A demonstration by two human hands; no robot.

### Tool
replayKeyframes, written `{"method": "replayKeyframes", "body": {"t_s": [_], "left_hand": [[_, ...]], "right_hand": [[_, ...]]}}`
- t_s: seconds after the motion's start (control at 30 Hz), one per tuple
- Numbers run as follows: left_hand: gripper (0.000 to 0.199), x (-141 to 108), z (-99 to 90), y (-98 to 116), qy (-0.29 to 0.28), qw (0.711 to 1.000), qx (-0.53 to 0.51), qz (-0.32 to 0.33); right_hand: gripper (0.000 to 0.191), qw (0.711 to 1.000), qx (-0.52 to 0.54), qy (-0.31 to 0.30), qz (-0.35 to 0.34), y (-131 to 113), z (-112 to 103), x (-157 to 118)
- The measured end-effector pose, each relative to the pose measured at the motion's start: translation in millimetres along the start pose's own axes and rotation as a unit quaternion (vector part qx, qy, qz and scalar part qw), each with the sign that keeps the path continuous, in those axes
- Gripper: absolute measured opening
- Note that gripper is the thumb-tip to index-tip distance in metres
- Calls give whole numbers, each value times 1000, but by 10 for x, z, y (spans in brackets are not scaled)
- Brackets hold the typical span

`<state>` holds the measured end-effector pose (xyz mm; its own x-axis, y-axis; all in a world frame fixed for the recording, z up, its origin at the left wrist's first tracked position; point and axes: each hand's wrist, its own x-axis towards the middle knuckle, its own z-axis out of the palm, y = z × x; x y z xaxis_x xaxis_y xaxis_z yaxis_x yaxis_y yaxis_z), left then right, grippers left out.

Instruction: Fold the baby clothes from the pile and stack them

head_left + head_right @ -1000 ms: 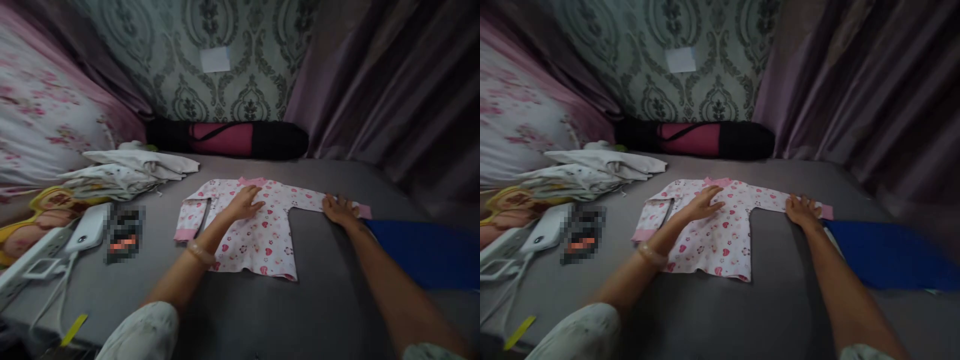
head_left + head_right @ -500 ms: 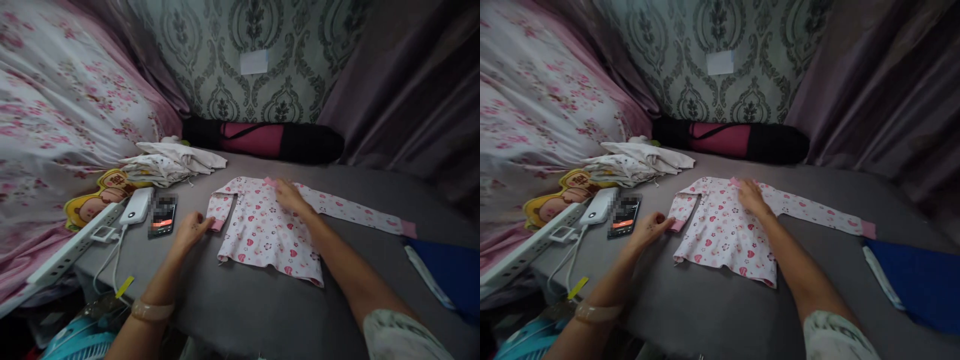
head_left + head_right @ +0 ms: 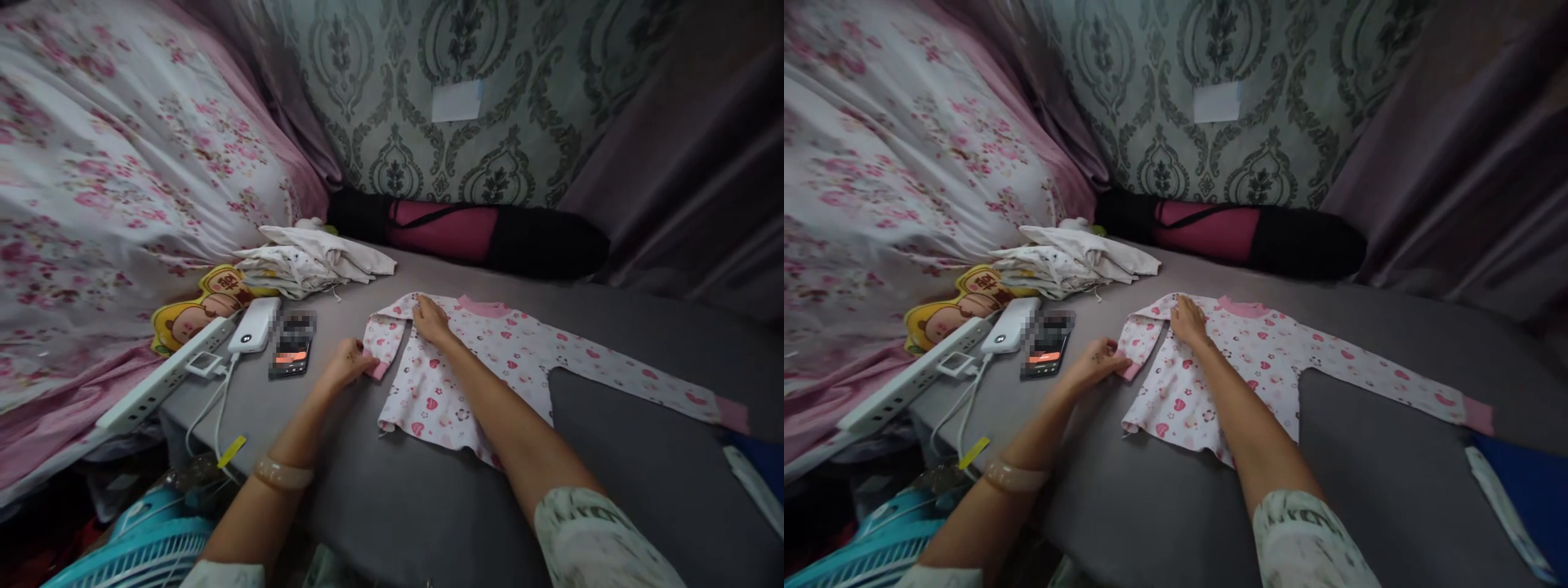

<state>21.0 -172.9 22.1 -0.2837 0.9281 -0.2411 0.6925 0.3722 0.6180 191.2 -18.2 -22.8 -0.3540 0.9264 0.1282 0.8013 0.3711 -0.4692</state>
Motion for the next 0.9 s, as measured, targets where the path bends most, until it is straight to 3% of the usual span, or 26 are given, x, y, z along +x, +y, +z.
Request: {"method": "replayKeyframes", "body": {"t_s": [0.1, 0.3, 0.43, 0.57, 0.67, 0.8, 0.9], "left_hand": [[23, 197, -224, -3, 5, 997, 69, 44], [26, 607, -650, 2, 197, 950, 212, 117], [31, 841, -759, -45, 263, 932, 221, 112], [36, 1113, -791, -193, 297, 937, 120, 143], [34, 1317, -802, -323, 320, 934, -29, 155], [33, 1519, -788, -439, 301, 918, -227, 121], [33, 1596, -744, -492, 312, 912, -236, 121]], "right_hand": [[47, 1000, -10, 18, -18, -1, 32, -48], [47, 998, -27, 41, -28, -22, 63, -93], [47, 997, -37, 53, -32, -15, 82, -98], [47, 997, -42, 57, -25, -12, 101, -92], [48, 997, -45, 57, -25, -18, 99, -95], [49, 997, -60, 49, -20, -45, 84, -113], [53, 996, -77, 39, -19, -79, 75, -133]]}}
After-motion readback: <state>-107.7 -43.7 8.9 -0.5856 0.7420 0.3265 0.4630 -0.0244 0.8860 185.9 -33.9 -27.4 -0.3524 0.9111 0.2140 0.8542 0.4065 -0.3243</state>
